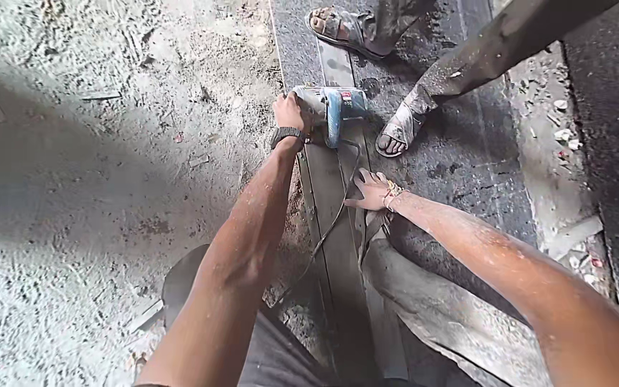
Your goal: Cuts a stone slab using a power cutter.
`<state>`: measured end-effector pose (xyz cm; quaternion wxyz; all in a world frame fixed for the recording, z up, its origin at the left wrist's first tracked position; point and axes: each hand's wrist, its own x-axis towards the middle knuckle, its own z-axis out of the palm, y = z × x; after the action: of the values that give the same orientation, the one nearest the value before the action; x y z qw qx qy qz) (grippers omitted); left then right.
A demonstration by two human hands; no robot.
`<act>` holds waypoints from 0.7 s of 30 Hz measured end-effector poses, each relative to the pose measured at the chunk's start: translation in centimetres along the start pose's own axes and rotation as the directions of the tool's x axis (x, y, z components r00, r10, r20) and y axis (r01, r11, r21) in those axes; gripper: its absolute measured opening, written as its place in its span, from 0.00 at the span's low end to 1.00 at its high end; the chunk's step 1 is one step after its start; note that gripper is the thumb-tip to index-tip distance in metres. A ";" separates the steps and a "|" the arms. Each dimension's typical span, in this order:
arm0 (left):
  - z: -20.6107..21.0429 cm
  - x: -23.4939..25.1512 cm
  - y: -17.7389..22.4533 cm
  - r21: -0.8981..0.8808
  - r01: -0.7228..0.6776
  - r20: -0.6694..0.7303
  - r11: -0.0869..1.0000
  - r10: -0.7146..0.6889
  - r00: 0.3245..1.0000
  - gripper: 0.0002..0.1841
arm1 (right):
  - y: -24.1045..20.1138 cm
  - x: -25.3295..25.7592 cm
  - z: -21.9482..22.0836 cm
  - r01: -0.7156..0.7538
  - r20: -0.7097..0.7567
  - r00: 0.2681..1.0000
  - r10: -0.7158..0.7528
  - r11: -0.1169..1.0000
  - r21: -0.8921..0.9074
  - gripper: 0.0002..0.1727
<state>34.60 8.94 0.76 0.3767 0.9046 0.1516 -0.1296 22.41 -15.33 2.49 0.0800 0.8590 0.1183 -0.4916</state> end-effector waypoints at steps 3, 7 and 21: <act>-0.1 0.0 0.0 -0.041 0.027 0.017 0.999 -0.026 1.000 0.33 | 1.0 0.1 -1.3 0.082 0.072 0.995 -0.076 0.994 -0.079 0.60; 0.2 0.8 -0.5 -0.039 -0.001 -0.020 0.999 0.000 1.000 0.32 | 2.3 1.1 -5.2 0.213 0.252 0.954 -0.164 0.960 -0.183 0.59; 0.7 0.2 -0.3 -0.073 0.011 -0.065 0.997 -0.015 0.998 0.30 | 0.8 -4.8 -5.6 0.864 0.256 0.453 -0.854 0.350 -0.361 0.22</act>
<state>34.56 8.66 -0.01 0.4032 0.8931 0.1743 -0.0970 24.90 -15.24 9.43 0.0049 0.6201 0.6572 -0.4285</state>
